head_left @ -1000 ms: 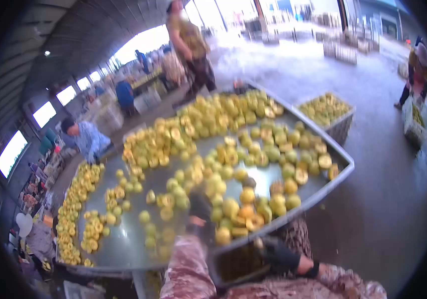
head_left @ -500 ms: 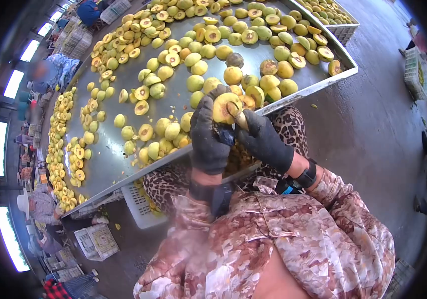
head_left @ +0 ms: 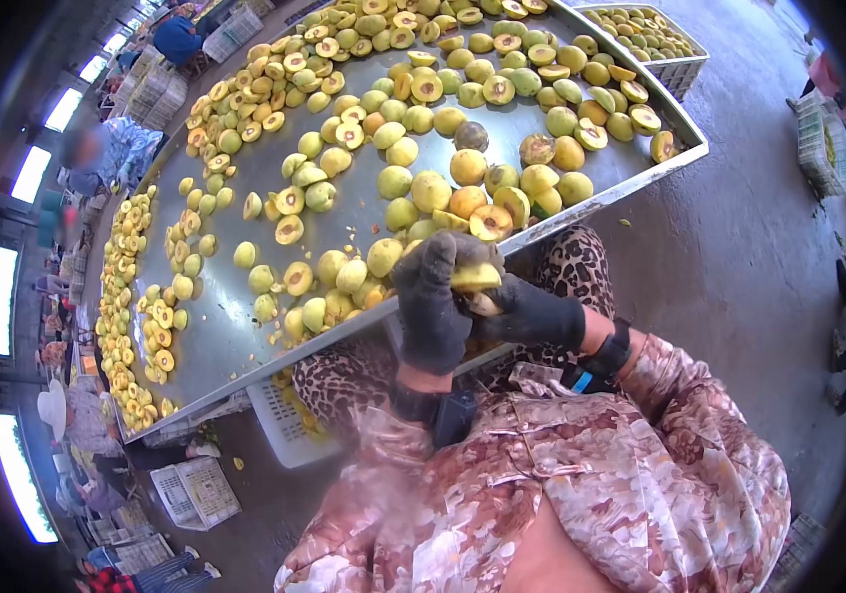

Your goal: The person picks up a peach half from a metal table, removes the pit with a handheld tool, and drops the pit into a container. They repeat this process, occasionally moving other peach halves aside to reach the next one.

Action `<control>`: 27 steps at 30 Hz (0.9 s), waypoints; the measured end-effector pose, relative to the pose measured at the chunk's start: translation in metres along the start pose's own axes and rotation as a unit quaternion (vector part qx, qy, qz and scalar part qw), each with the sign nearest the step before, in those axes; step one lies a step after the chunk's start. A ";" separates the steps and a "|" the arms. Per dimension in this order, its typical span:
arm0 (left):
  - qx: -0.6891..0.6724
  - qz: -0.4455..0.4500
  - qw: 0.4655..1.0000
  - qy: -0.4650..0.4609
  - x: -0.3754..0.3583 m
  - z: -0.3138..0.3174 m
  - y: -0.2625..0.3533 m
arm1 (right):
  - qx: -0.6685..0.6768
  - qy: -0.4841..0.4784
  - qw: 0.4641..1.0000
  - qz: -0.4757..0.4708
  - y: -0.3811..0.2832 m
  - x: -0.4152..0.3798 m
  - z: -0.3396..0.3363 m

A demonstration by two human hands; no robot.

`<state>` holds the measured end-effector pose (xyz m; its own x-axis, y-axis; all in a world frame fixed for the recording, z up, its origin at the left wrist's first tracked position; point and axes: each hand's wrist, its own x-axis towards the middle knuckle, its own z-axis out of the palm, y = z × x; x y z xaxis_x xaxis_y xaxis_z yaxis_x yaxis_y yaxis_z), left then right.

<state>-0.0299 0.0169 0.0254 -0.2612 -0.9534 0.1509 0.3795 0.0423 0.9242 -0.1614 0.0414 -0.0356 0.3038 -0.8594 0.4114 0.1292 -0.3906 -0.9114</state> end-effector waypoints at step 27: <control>0.728 0.149 0.635 -0.210 0.289 -0.047 -0.180 | -0.186 0.037 0.968 0.161 -0.007 -0.055 -0.030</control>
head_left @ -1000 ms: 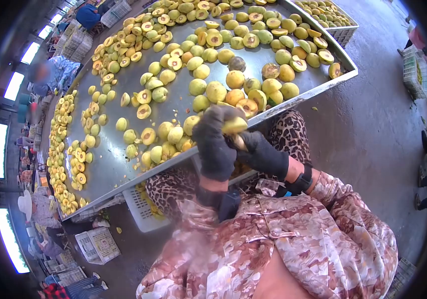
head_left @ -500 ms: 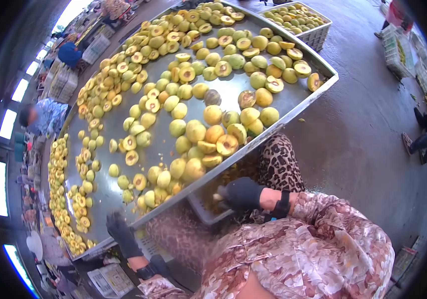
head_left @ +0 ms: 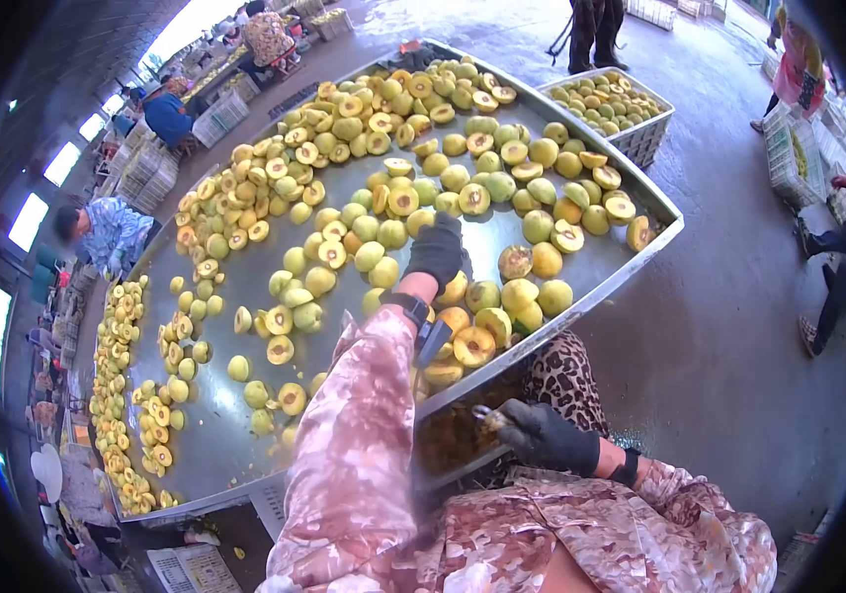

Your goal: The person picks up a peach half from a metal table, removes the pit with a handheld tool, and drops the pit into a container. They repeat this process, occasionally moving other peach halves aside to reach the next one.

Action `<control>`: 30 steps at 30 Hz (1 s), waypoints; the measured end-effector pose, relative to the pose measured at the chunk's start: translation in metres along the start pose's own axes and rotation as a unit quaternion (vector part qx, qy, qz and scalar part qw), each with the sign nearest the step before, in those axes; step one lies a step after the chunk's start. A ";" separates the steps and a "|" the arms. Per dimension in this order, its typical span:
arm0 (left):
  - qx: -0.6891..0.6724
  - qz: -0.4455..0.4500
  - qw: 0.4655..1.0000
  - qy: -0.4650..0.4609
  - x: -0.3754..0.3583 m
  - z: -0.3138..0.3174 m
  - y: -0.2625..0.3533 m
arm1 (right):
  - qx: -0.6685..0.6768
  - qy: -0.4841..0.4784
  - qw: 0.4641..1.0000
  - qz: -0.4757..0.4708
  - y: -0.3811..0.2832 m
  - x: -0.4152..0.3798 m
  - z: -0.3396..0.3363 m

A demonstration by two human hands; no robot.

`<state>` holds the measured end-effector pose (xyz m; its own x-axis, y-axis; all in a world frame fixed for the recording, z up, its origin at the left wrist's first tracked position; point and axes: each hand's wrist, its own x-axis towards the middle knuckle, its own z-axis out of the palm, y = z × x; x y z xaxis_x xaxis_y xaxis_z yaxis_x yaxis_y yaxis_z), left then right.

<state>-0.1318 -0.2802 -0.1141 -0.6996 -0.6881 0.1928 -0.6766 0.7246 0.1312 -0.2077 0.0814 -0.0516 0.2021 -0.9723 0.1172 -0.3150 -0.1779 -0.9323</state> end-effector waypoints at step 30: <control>-0.496 -0.017 0.828 0.261 -0.243 -0.138 0.112 | 0.039 0.140 0.989 -0.035 -0.039 0.063 0.014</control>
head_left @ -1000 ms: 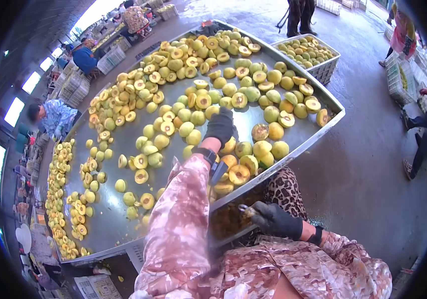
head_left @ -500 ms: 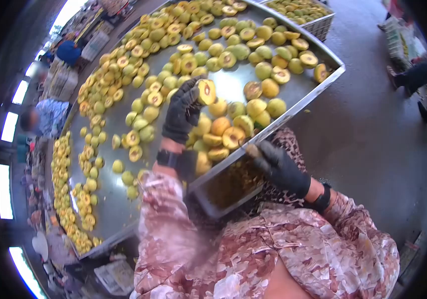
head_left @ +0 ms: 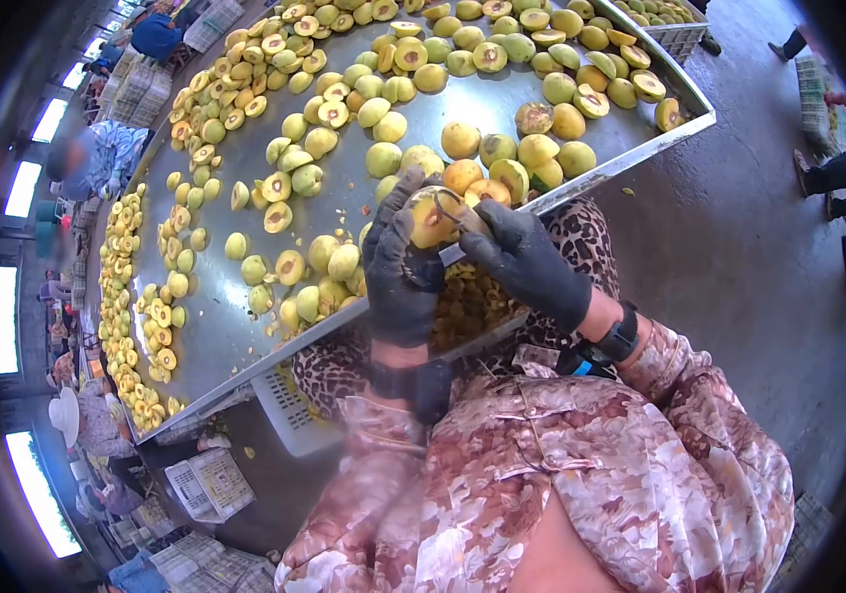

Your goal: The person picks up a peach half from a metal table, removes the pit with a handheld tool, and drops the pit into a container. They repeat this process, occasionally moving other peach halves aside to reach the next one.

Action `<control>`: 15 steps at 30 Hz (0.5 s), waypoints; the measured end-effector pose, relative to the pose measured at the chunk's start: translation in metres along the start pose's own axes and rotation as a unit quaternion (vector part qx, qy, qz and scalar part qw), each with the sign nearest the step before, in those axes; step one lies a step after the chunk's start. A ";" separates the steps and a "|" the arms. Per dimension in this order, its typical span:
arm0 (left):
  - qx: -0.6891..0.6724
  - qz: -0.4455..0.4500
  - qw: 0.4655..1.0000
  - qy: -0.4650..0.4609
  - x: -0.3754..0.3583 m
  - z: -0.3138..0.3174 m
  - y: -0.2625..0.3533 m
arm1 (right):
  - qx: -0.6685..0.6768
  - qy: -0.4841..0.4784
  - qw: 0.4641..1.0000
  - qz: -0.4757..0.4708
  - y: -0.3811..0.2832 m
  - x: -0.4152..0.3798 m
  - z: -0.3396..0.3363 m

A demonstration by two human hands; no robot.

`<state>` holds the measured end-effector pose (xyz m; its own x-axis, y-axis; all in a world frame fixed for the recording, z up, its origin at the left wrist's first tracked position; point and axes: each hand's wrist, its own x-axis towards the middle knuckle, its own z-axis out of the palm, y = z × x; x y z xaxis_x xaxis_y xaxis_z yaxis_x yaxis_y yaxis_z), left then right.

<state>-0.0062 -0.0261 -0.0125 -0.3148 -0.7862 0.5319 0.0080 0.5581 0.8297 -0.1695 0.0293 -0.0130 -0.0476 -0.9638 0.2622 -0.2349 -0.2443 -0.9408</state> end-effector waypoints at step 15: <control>-0.098 -0.054 0.989 0.098 -0.005 0.004 0.016 | -0.042 0.055 0.993 -0.093 -0.027 -0.004 0.021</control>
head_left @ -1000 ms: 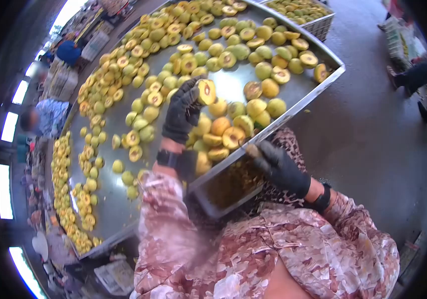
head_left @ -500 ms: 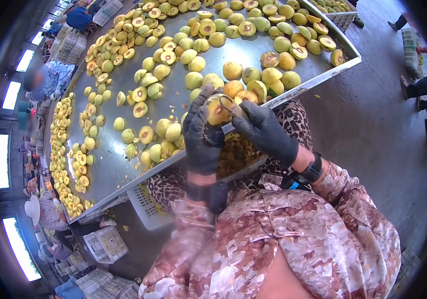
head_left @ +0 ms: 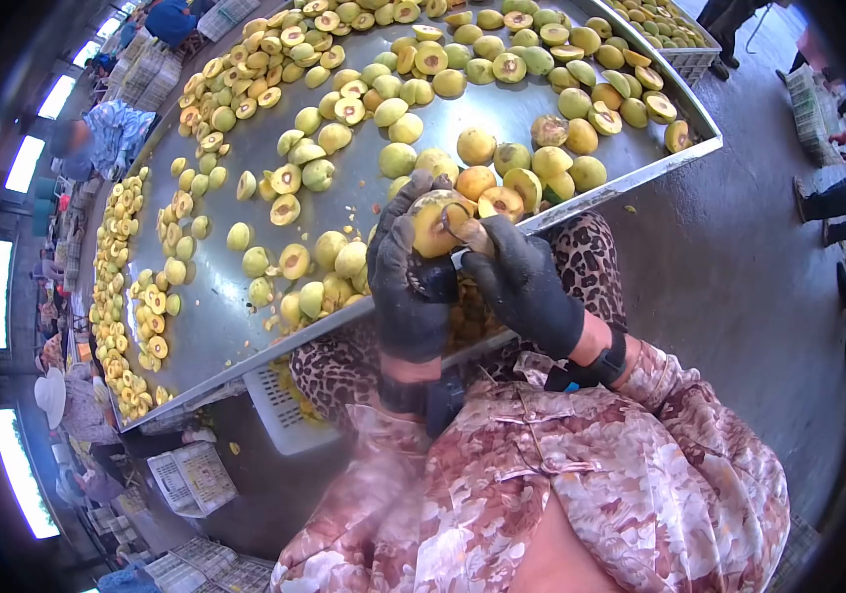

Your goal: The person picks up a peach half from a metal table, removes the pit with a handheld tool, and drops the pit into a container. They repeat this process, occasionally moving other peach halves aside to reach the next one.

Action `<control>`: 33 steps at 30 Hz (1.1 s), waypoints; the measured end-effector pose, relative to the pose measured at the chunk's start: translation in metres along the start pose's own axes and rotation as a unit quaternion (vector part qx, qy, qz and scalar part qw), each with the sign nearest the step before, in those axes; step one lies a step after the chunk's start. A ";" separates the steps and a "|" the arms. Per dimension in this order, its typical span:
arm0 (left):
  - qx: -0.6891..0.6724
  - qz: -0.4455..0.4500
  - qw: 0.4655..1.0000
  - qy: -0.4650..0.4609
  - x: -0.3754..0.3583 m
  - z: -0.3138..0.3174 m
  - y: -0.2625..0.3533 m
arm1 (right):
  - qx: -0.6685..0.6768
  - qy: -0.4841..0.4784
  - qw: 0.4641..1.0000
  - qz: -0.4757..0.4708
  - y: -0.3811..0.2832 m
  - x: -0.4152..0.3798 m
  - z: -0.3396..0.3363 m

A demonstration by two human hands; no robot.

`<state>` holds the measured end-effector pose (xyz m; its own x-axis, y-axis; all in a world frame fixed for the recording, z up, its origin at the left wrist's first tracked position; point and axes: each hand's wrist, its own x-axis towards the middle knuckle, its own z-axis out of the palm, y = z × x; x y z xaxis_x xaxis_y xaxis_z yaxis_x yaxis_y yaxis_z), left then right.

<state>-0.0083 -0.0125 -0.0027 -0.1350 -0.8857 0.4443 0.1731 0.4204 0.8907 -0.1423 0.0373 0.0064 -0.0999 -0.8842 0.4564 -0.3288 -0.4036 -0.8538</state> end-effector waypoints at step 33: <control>-0.097 -0.202 0.973 0.048 -0.011 0.027 0.061 | 0.354 -0.304 0.838 0.283 0.009 -0.030 -0.028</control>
<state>-0.0226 0.0286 0.0497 -0.1401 -0.9892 0.0429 0.3066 -0.0021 0.9518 -0.1685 0.0670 -0.0082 0.5160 -0.8507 -0.1006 0.2706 0.2733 -0.9231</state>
